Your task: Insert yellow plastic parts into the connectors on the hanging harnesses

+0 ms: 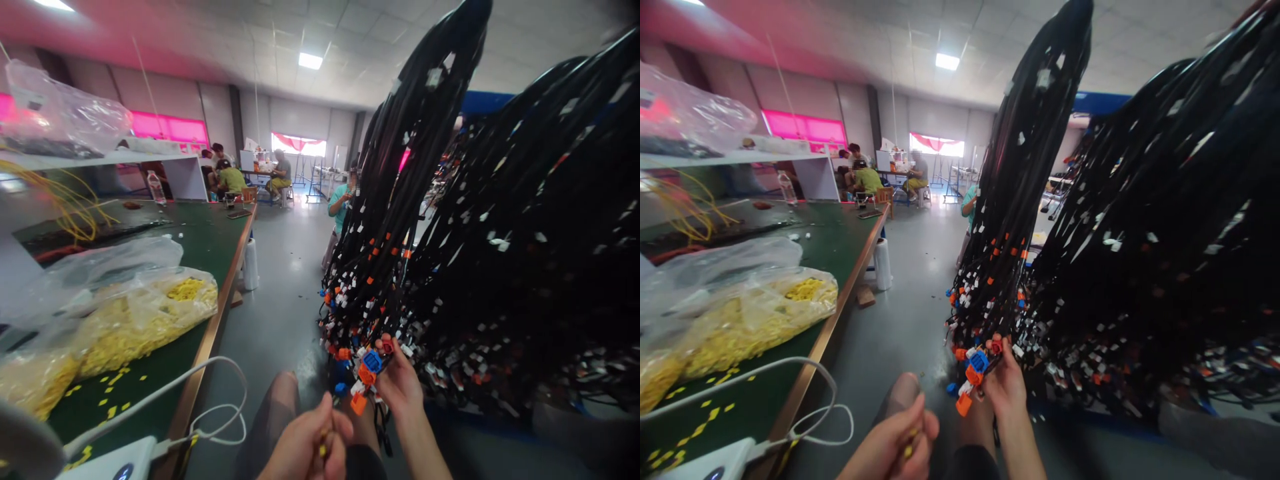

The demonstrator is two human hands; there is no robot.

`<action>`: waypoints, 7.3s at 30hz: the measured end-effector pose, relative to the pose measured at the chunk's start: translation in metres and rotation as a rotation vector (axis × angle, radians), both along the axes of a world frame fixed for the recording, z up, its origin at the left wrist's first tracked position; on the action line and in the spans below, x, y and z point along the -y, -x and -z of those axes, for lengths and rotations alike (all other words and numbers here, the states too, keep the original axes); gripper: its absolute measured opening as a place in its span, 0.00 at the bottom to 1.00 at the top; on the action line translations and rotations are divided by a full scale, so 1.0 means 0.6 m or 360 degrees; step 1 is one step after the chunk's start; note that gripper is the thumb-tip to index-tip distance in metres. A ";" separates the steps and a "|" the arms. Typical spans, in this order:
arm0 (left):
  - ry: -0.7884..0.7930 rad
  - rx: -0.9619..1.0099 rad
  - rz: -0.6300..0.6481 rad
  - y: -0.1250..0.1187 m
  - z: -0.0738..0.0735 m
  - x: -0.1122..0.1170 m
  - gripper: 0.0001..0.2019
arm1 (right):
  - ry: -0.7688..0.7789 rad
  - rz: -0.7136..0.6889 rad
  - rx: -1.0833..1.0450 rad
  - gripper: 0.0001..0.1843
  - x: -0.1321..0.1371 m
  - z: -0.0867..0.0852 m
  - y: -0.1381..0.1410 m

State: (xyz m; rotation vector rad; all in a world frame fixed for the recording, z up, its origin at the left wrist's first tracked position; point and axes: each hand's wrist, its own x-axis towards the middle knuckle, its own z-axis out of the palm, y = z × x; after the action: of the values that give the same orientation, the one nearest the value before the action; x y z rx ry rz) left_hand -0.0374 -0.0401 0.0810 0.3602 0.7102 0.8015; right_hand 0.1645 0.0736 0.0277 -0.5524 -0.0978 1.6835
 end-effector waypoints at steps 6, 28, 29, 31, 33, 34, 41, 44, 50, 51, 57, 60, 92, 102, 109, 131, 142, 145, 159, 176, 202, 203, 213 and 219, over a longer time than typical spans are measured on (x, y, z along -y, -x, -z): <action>0.0042 0.0147 -0.0607 -0.104 -0.029 -0.104 0.08 | -0.0016 0.0062 0.0049 0.07 0.002 -0.002 0.007; -0.0112 0.0224 -0.0486 -0.071 0.018 -0.218 0.07 | 0.0071 0.0270 0.0427 0.16 -0.021 0.010 0.060; -0.0137 0.0229 -0.0455 -0.073 0.017 -0.222 0.08 | 0.0079 0.0280 0.0423 0.16 -0.023 0.010 0.060; -0.0166 0.0225 -0.0394 -0.076 0.016 -0.226 0.10 | 0.0094 0.0297 0.0408 0.17 -0.024 0.012 0.059; -0.0170 0.0224 -0.0343 -0.077 0.019 -0.226 0.10 | 0.0108 0.0302 0.0393 0.17 -0.023 0.014 0.056; -0.0167 0.0226 -0.0321 -0.076 0.022 -0.225 0.11 | 0.0113 0.0296 0.0390 0.16 -0.023 0.014 0.054; -0.0153 0.0237 -0.0186 -0.066 0.036 -0.221 0.12 | 0.0136 0.0248 0.0385 0.16 -0.016 0.009 0.050; -0.0157 0.0271 -0.0121 -0.065 0.039 -0.221 0.10 | 0.0106 0.0277 0.0415 0.17 -0.014 -0.002 0.060; -0.0233 0.0252 -0.0084 -0.064 0.036 -0.226 0.10 | 0.0047 0.0208 0.0479 0.17 -0.013 -0.012 0.065; -0.0253 0.0234 -0.0067 -0.064 0.034 -0.227 0.10 | 0.0034 0.0185 0.0487 0.17 -0.013 -0.010 0.063; -0.0296 0.0165 -0.0007 -0.065 0.029 -0.229 0.06 | -0.0027 0.0089 0.0520 0.18 -0.015 -0.006 0.047; -0.0280 0.0170 0.0002 -0.066 0.032 -0.231 0.06 | -0.0017 0.0076 0.0539 0.20 -0.012 -0.009 0.042; -0.0434 -0.0134 -0.0096 -0.083 0.046 -0.245 0.13 | -0.0007 0.0194 0.0430 0.15 -0.008 -0.003 0.039; -0.0806 -0.0679 -0.0168 -0.089 0.050 -0.247 0.12 | 0.0037 0.0189 0.0391 0.16 -0.007 -0.019 0.049; -0.0731 -0.0685 -0.0174 -0.097 0.035 -0.244 0.10 | 0.0083 0.0203 0.0349 0.14 -0.009 -0.014 0.049; -0.0646 -0.0580 -0.0372 -0.115 0.025 -0.231 0.09 | 0.0049 0.0202 0.0276 0.11 -0.011 -0.010 0.053; -0.0833 -0.0843 -0.0418 -0.119 0.042 -0.232 0.06 | 0.0043 0.0180 0.0250 0.11 -0.010 -0.006 0.053; -0.0985 -0.1080 -0.0459 -0.122 0.054 -0.234 0.07 | 0.0056 0.0210 0.0280 0.11 -0.010 -0.005 0.054; -0.1331 -0.1703 -0.0499 -0.116 0.066 -0.226 0.08 | 0.0022 0.0279 0.0351 0.13 -0.008 -0.010 0.072; -0.1361 -0.1812 -0.0597 -0.118 0.058 -0.221 0.07 | 0.0020 0.0253 0.0342 0.13 -0.008 -0.011 0.074; -0.1345 -0.1810 -0.0632 -0.121 0.057 -0.221 0.07 | 0.0008 0.0247 0.0480 0.15 -0.008 -0.013 0.077; -0.1349 -0.1793 -0.0632 -0.121 0.057 -0.221 0.07 | 0.0002 0.0252 0.0481 0.15 -0.007 -0.013 0.076; -0.1320 -0.1742 -0.0642 -0.119 0.056 -0.219 0.07 | -0.0014 0.0242 0.0482 0.17 -0.005 -0.012 0.076; -0.1340 -0.1745 -0.0658 -0.120 0.061 -0.217 0.07 | -0.0010 0.0252 0.0467 0.14 -0.005 -0.009 0.074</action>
State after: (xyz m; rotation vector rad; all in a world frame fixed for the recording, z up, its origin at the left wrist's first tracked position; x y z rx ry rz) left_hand 0.0347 0.0902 0.0445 1.5206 1.4729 1.2804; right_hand 0.1202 0.0767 0.0333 -0.7800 -0.2650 1.4401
